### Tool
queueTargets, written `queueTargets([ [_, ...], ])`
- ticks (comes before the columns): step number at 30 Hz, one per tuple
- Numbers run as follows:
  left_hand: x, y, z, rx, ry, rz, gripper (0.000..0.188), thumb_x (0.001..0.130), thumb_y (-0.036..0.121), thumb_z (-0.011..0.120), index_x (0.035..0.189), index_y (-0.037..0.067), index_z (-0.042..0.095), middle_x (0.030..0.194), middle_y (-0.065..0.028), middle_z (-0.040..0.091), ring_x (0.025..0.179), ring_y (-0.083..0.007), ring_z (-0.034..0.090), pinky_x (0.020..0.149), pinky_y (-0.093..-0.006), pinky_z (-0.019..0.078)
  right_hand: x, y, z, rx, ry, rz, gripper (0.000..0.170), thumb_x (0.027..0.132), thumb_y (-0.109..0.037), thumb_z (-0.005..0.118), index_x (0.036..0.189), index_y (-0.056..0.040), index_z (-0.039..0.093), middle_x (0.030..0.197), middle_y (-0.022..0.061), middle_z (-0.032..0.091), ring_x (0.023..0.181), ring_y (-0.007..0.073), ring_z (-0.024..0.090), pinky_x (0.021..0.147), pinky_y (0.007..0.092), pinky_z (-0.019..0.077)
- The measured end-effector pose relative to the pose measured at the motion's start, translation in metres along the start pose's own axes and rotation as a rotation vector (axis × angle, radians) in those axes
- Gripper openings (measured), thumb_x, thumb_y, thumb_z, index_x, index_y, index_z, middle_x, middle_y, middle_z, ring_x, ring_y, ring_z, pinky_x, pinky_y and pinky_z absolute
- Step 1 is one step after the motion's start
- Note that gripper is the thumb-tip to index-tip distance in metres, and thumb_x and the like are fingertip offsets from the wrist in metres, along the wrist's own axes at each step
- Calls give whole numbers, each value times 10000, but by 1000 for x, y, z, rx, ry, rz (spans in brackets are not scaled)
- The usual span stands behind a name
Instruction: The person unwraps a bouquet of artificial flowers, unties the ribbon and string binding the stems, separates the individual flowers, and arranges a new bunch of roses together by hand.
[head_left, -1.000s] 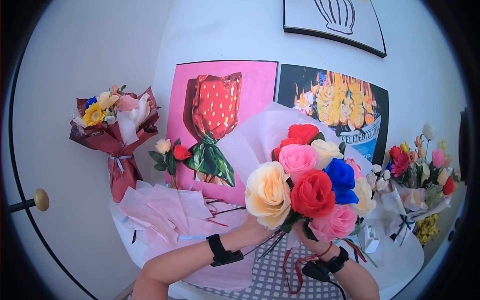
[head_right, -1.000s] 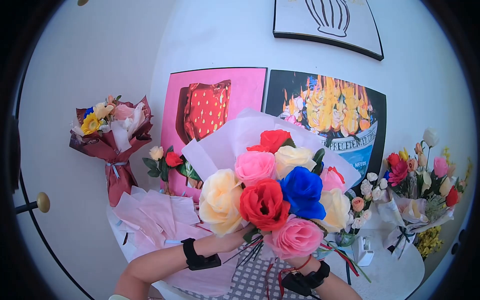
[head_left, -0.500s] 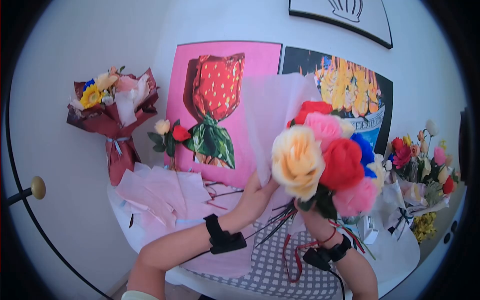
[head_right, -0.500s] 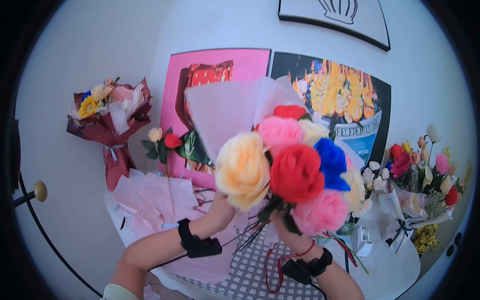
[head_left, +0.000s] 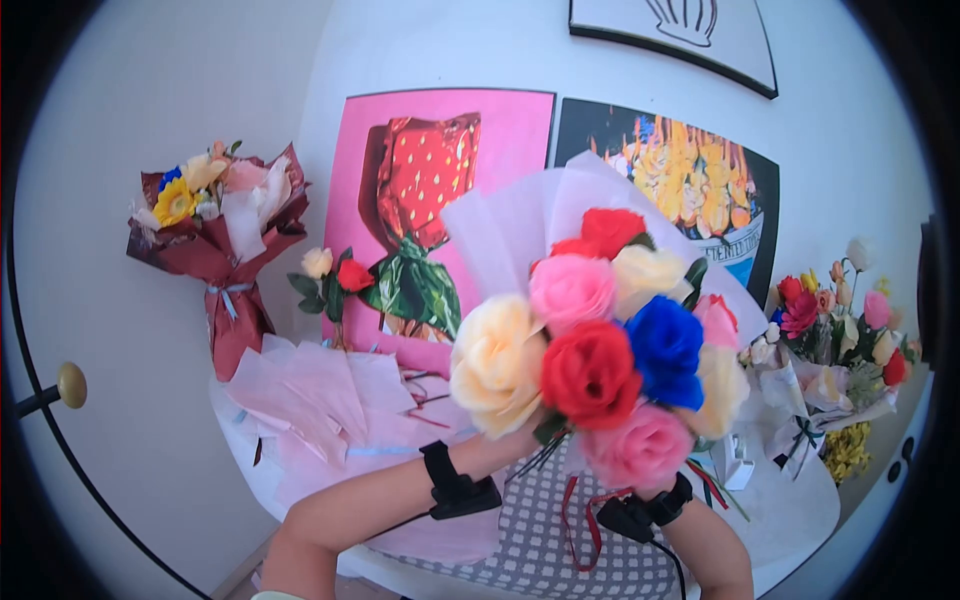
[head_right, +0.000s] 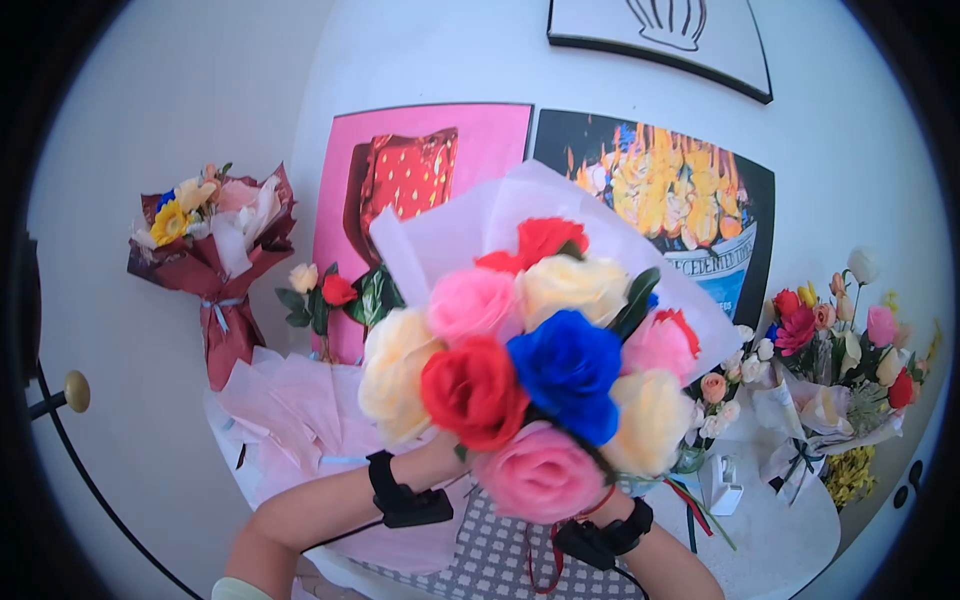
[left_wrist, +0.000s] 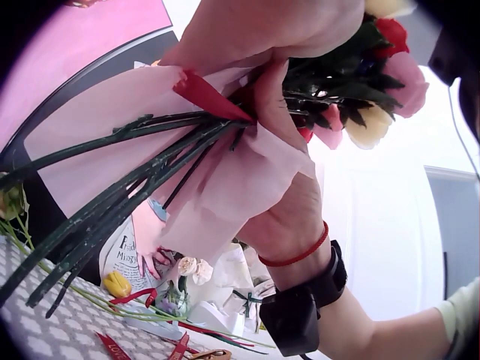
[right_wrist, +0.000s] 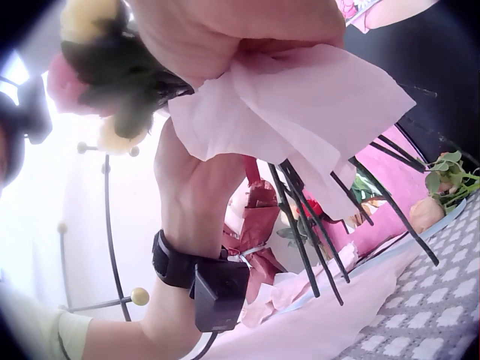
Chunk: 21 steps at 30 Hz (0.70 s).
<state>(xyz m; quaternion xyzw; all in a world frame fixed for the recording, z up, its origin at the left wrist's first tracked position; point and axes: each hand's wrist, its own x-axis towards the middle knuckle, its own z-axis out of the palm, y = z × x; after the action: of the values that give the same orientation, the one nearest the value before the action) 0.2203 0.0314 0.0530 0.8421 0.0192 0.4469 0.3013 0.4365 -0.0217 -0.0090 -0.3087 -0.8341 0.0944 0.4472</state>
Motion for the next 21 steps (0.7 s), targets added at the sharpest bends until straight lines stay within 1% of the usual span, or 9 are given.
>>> queueTargets([
  [2, 0, -3, 4, -54, -2, 12, 365, 862, 100, 474, 1225, 84, 443, 1211, -112, 485, 1123, -213, 455, 948, -324, 348, -10, 14, 12, 710, 393, 388, 384, 861, -245, 519, 1186, -50, 457, 1156, 87, 497, 1017, 173, 483, 914, 280, 387],
  [3, 9, -3, 0, -83, -3, 13, 368, 863, 104, 474, 1229, 85, 439, 1216, -112, 481, 1127, -215, 452, 952, -326, 346, -7, 13, 10, 707, 398, 379, 384, 861, -245, 519, 1186, -50, 457, 1156, 87, 497, 1017, 173, 483, 914, 280, 387],
  [4, -2, -9, 8, -113, -3, 10, 372, 863, 107, 473, 1232, 86, 434, 1220, -113, 477, 1131, -216, 449, 956, -329, 343, 22, 5, 11, 677, 382, 384, 386, 861, -246, 519, 1187, -49, 456, 1157, 89, 497, 1018, 175, 484, 913, 280, 389],
  [8, -16, -21, -6, -243, 0, -22, 386, 865, 122, 470, 1246, 91, 416, 1238, -115, 461, 1145, -224, 436, 971, -339, 331, 12, -6, 1, 566, 317, 425, 392, 861, -250, 520, 1190, -48, 451, 1160, 93, 495, 1023, 182, 484, 909, 283, 393],
  [9, -12, -22, -6, -277, -2, -33, 390, 866, 126, 470, 1250, 92, 412, 1242, -116, 457, 1149, -226, 433, 974, -341, 328, -6, -6, -3, 540, 303, 438, 394, 861, -251, 520, 1190, -47, 450, 1161, 94, 495, 1025, 183, 484, 909, 283, 395],
  [11, -28, -31, -4, -347, -4, -55, 397, 867, 133, 468, 1257, 94, 403, 1251, -117, 449, 1156, -229, 426, 982, -346, 323, 19, -18, -1, 486, 275, 464, 397, 860, -253, 520, 1192, -46, 448, 1163, 97, 494, 1027, 187, 484, 907, 284, 397],
  [17, -52, -51, -5, -532, -6, -114, 421, 870, 155, 464, 1278, 101, 376, 1278, -120, 425, 1178, -240, 407, 1004, -361, 305, 20, -39, -6, 328, 184, 519, 407, 860, -259, 521, 1196, -43, 441, 1167, 104, 491, 1035, 197, 485, 901, 288, 404],
  [18, -50, -52, -11, -563, -9, -123, 425, 871, 159, 464, 1282, 102, 371, 1282, -121, 421, 1182, -242, 403, 1008, -363, 303, 40, -42, -1, 301, 172, 527, 409, 860, -260, 522, 1197, -43, 439, 1168, 105, 491, 1036, 199, 485, 900, 289, 405],
  [21, -54, -59, -31, -661, -14, -152, 437, 873, 170, 462, 1292, 105, 358, 1296, -123, 409, 1192, -248, 394, 1019, -371, 294, 29, -50, 1, 216, 131, 559, 414, 860, -263, 522, 1199, -41, 436, 1170, 109, 489, 1040, 204, 485, 897, 291, 409],
])
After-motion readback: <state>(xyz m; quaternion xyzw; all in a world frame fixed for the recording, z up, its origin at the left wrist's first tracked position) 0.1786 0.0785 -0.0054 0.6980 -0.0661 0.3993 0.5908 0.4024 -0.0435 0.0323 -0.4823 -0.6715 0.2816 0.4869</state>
